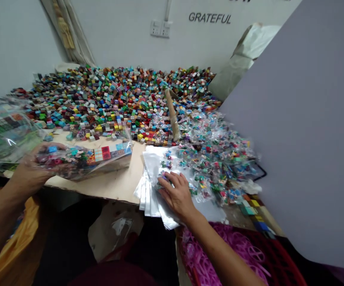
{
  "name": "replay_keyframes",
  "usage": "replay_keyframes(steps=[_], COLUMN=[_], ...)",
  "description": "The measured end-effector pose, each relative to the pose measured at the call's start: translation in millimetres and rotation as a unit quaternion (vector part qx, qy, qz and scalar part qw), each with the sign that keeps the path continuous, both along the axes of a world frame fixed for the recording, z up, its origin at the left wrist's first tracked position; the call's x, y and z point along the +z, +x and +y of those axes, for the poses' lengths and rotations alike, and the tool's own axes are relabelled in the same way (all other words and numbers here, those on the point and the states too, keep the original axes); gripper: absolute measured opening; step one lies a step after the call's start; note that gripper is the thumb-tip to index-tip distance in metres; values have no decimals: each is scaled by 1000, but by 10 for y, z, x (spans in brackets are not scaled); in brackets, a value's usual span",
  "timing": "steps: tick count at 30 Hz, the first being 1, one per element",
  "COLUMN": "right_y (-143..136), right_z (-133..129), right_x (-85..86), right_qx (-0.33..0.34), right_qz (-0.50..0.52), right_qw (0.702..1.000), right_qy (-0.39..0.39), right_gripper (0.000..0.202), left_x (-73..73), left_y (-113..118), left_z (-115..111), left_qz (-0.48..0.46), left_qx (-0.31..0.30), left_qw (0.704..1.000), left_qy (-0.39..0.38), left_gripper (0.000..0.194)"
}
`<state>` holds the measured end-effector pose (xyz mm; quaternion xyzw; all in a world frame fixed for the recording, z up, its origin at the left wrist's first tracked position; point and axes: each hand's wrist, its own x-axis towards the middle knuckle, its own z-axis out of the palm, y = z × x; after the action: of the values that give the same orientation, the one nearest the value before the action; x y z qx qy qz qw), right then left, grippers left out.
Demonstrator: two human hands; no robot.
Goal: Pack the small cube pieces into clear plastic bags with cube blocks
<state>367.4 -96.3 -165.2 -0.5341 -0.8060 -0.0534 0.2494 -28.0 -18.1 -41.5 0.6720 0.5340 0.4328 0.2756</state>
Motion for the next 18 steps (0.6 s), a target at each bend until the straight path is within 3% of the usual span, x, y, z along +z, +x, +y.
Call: replay_keyframes(steps=[4, 10, 14, 18], right_y=[-56, 34, 92, 79], right_z=[-42, -30, 38, 68], right_x=[-3, 216, 305, 205], right_qx=[5, 102, 111, 112], right_qz=[-3, -118, -158, -94], right_qw=[1000, 984, 975, 988], right_qy=[-9, -87, -107, -55], right_gripper=[33, 64, 56, 40], left_x=[-18, -6, 4, 27], left_y=[-11, -8, -8, 11], left_z=[8, 3, -3, -22], left_qz=[-5, -4, -5, -11], left_qx=[-4, -18, -13, -17], left_qw=[1000, 1000, 1000, 1000], left_qy=[8, -2, -6, -4], left_gripper=[51, 51, 51, 51])
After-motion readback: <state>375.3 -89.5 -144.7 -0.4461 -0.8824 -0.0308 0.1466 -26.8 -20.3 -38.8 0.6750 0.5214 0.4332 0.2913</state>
